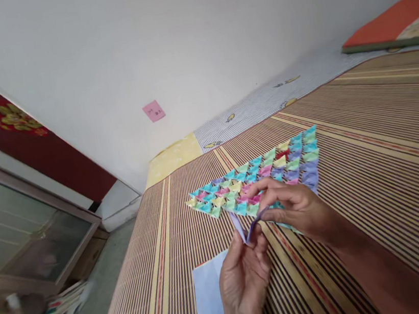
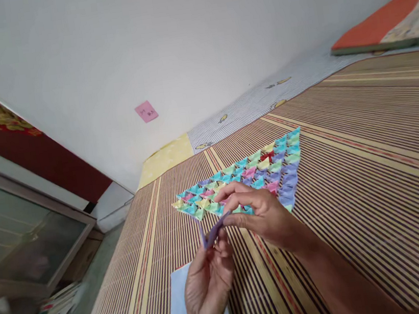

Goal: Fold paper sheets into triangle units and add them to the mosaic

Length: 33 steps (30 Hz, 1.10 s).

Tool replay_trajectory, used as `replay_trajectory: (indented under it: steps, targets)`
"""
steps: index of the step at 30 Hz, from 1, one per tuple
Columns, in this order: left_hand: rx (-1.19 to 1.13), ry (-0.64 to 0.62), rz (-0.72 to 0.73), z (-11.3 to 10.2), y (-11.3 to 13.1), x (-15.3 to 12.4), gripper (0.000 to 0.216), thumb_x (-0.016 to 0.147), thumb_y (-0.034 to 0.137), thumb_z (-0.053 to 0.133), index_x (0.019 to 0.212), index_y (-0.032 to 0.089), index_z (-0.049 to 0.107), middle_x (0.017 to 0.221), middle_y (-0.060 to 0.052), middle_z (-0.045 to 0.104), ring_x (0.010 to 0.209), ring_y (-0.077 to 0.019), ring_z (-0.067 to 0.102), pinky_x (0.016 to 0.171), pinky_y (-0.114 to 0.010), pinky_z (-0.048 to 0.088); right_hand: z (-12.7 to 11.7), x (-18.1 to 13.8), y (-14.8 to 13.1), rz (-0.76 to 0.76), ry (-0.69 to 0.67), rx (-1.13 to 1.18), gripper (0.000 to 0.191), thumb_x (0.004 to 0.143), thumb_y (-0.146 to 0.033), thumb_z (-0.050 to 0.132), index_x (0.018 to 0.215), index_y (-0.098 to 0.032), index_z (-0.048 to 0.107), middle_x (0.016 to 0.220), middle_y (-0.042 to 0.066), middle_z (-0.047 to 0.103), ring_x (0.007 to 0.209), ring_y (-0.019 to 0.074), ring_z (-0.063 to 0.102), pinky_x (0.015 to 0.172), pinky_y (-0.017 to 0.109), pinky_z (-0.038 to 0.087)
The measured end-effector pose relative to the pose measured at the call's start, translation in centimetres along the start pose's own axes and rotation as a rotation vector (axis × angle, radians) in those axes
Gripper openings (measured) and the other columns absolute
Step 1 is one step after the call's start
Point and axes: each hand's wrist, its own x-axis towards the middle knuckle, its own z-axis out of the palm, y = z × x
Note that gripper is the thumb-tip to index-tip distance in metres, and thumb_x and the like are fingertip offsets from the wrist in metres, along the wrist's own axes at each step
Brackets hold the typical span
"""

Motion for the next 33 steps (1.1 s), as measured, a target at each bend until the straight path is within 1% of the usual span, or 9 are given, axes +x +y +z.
replay_trajectory:
  steps: [3,7,9,12,16,18,23,28,33]
  targets:
    - [0.051,0.203,0.182,0.2,-0.5,0.5,0.011,0.076,0.001,0.077,0.079,0.011,0.074,0.082,-0.010,0.079,0.068,-0.0129,0.074,0.062,-0.017,0.058,0.1,-0.1,0.2,0.045,0.012,0.004,0.010,0.087,-0.035,0.077,0.094,-0.029,0.078,0.124,0.006,0.068,0.124,0.0268,0.061,0.109,0.045,0.046]
    - [0.241,0.342,0.598,0.1,-0.9,0.5,0.030,0.069,0.007,0.086,0.094,0.015,0.071,0.079,-0.003,0.076,0.064,-0.0100,0.070,0.064,-0.018,0.057,0.6,-0.1,0.9,0.245,0.129,0.012,0.040,0.091,-0.046,0.070,0.126,-0.028,0.068,0.128,0.010,0.069,0.121,0.0275,0.063,0.103,0.046,0.050]
    - [0.394,0.390,0.751,0.1,-1.0,0.4,0.040,0.072,0.017,0.088,0.107,0.017,0.068,0.079,-0.001,0.075,0.063,-0.0100,0.069,0.065,-0.019,0.057,1.4,-0.1,1.0,0.335,0.073,0.071,0.041,0.092,-0.051,0.066,0.122,-0.023,0.069,0.114,0.011,0.073,0.108,0.0264,0.068,0.096,0.043,0.054]
    - [0.558,0.416,0.843,0.2,-1.3,0.1,0.052,0.078,0.028,0.084,0.123,0.019,0.061,0.092,-0.006,0.078,0.072,-0.0144,0.073,0.071,-0.024,0.057,3.1,-0.1,0.8,0.378,-0.029,0.155,0.033,0.089,-0.047,0.070,0.105,-0.019,0.071,0.096,0.007,0.074,0.090,0.0225,0.069,0.083,0.034,0.056]
    - [0.604,0.409,0.791,0.9,-1.5,-0.1,0.069,0.078,0.029,0.084,0.139,0.023,0.051,0.105,-0.009,0.080,0.097,-0.0227,0.076,0.087,-0.033,0.056,4.6,-0.3,0.6,0.346,0.078,0.164,0.026,0.091,-0.041,0.067,0.079,-0.018,0.064,0.073,0.000,0.063,0.070,0.0164,0.060,0.065,0.026,0.049]
    - [0.564,0.382,0.716,1.0,-1.3,-0.1,0.066,0.077,0.029,0.085,0.135,0.022,0.055,0.107,-0.009,0.080,0.102,-0.0239,0.075,0.092,-0.034,0.055,4.5,-0.3,0.4,0.345,0.080,0.138,0.028,0.091,-0.041,0.066,0.075,-0.019,0.060,0.069,-0.002,0.057,0.065,0.0147,0.054,0.059,0.025,0.045]
    - [0.389,0.224,0.516,0.6,-0.9,0.2,0.033,0.074,0.030,0.087,0.101,0.016,0.075,0.100,-0.011,0.081,0.104,-0.0277,0.074,0.093,-0.038,0.055,3.4,-0.3,-0.4,0.370,-0.032,0.074,0.028,0.090,-0.039,0.066,0.073,-0.019,0.056,0.067,-0.003,0.049,0.062,0.0131,0.046,0.055,0.024,0.038]
    - [0.411,0.165,0.502,0.8,-1.0,0.3,0.028,0.073,0.025,0.087,0.099,0.017,0.080,0.101,-0.010,0.081,0.104,-0.0268,0.074,0.096,-0.038,0.054,3.3,-0.2,-0.7,0.349,-0.022,0.005,0.029,0.093,-0.037,0.061,0.071,-0.019,0.052,0.066,-0.004,0.044,0.061,0.0122,0.041,0.053,0.024,0.034]
    - [0.439,0.182,0.449,1.0,-1.2,0.2,0.031,0.070,0.030,0.089,0.095,0.014,0.082,0.095,-0.012,0.081,0.094,-0.0273,0.076,0.093,-0.039,0.055,3.5,-0.3,-0.7,0.326,-0.039,0.033,0.022,0.092,-0.034,0.062,0.076,-0.018,0.059,0.069,-0.003,0.052,0.064,0.0128,0.046,0.056,0.023,0.038]
